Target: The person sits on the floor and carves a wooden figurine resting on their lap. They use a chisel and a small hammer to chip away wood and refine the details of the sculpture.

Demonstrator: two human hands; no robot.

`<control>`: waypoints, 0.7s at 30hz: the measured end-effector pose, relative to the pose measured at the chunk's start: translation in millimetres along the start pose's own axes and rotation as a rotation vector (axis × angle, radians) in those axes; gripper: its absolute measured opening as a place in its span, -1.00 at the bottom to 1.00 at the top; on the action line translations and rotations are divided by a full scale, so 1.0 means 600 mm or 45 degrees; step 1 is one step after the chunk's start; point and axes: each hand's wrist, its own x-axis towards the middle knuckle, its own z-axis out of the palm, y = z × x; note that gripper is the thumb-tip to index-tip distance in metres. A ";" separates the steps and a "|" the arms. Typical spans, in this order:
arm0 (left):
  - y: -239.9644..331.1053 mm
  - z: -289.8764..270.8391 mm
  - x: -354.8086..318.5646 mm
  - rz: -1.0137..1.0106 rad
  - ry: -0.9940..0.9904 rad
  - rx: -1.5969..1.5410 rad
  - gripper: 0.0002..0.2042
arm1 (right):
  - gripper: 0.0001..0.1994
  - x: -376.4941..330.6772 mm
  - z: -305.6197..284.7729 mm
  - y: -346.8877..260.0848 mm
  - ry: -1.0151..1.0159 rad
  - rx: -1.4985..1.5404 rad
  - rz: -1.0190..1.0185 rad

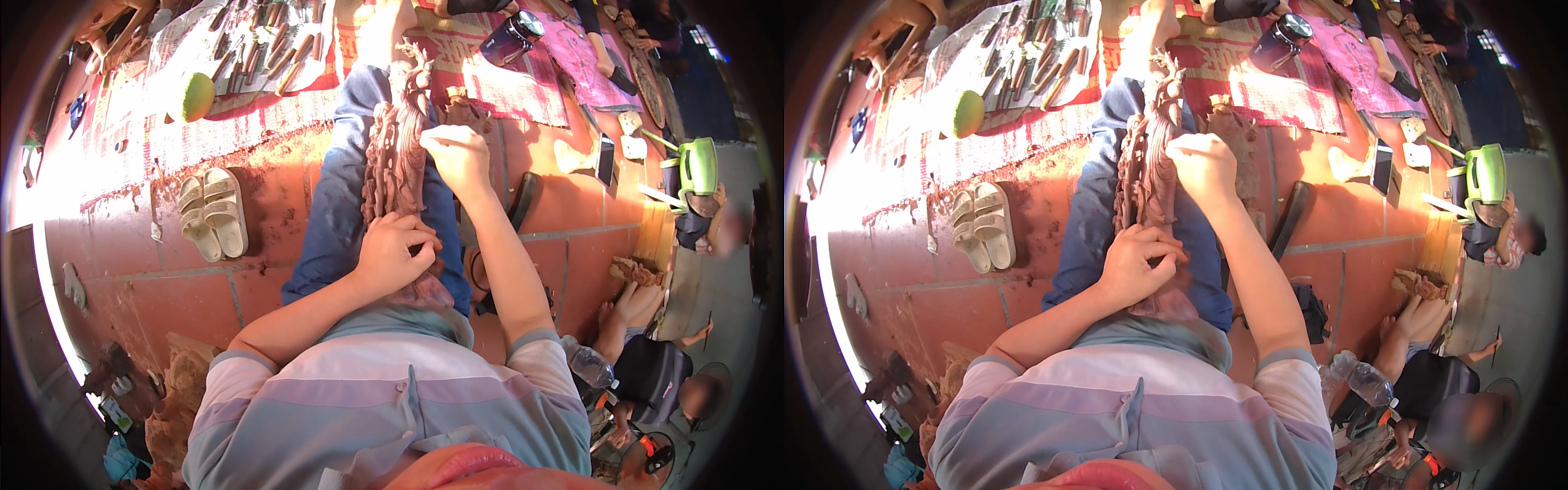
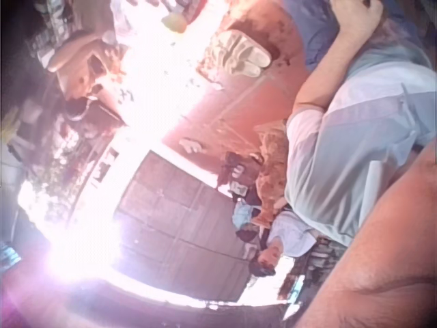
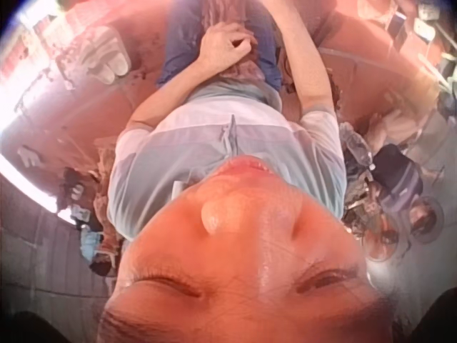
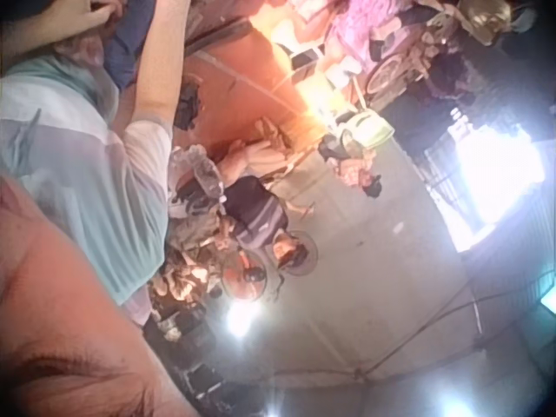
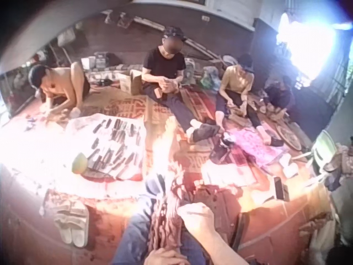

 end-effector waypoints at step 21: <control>0.001 -0.001 -0.002 -0.034 -0.017 -0.031 -0.85 | -0.91 0.008 -0.003 -0.017 -0.058 -0.160 0.196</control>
